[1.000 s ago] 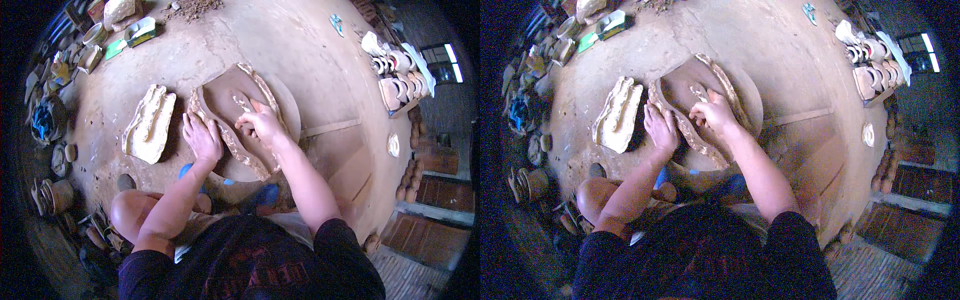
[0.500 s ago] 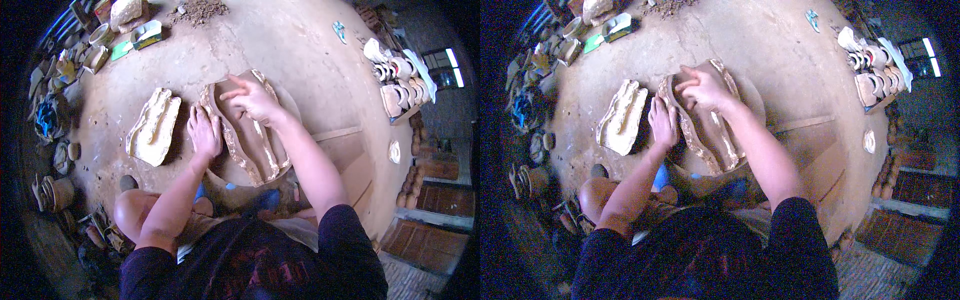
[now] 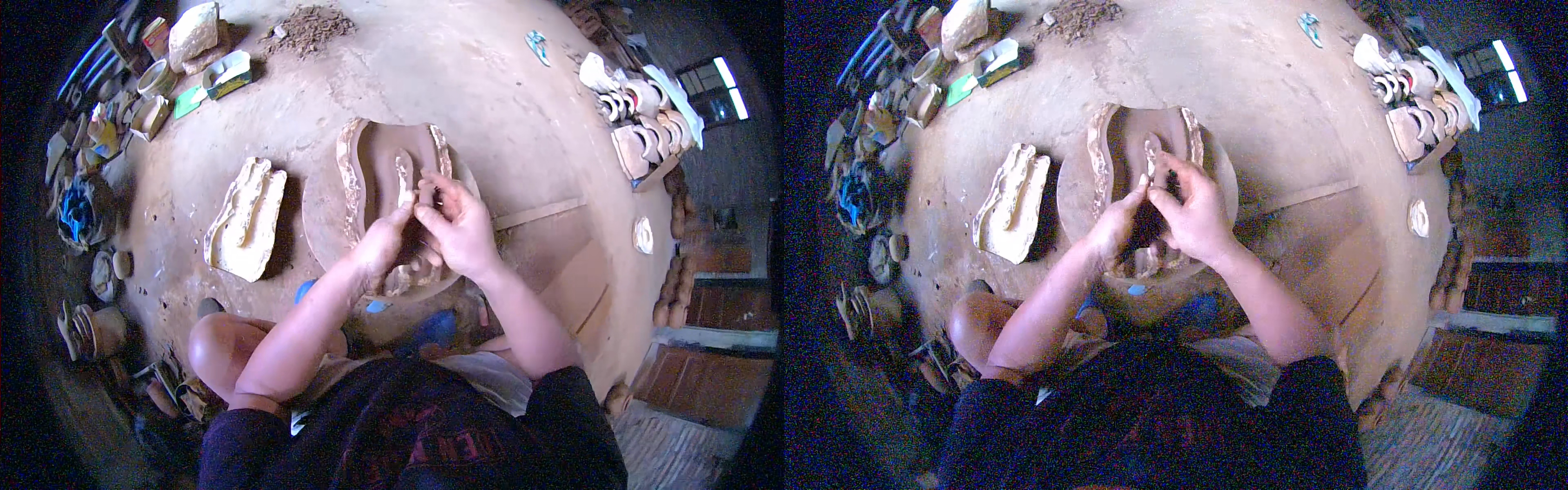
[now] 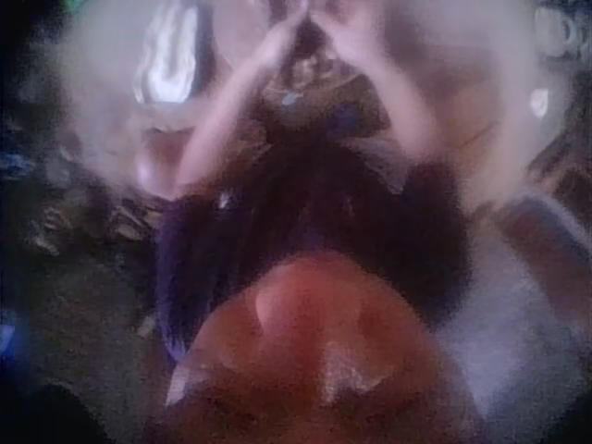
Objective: The person forms clay objects by hand within large ceramic molds, pressing clay against the walls and smoothing the interior with their fingers.
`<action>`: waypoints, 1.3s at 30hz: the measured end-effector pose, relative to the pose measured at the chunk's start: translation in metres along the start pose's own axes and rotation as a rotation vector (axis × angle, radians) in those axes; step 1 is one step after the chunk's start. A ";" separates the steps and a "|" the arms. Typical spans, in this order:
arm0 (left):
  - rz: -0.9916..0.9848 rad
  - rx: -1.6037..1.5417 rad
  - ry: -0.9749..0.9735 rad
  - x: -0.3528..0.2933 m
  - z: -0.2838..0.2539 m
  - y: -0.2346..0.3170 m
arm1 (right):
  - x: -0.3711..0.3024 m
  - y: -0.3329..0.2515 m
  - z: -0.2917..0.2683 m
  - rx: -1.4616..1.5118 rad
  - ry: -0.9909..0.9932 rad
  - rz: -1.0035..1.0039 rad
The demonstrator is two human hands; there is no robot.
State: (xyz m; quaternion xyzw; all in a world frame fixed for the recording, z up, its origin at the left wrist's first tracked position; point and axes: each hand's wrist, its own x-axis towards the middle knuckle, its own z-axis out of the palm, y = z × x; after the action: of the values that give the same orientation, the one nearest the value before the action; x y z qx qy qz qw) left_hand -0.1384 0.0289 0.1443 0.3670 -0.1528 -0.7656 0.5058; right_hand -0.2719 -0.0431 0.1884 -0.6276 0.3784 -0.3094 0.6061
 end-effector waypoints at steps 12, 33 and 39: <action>-0.025 0.182 0.210 -0.013 -0.005 -0.028 | -0.033 0.003 -0.025 -0.914 -0.334 -0.382; 0.756 1.064 0.961 0.037 -0.117 -0.012 | 0.099 0.062 -0.075 -0.404 0.079 0.001; 0.691 0.623 0.910 0.035 -0.124 -0.004 | 0.138 0.047 -0.050 -0.988 -0.053 0.025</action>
State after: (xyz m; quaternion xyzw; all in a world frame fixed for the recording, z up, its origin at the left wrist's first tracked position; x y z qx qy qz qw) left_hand -0.0597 0.0168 0.0433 0.7139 -0.2472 -0.2465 0.6071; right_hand -0.2465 -0.1857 0.1358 -0.8427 0.4720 -0.0697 0.2493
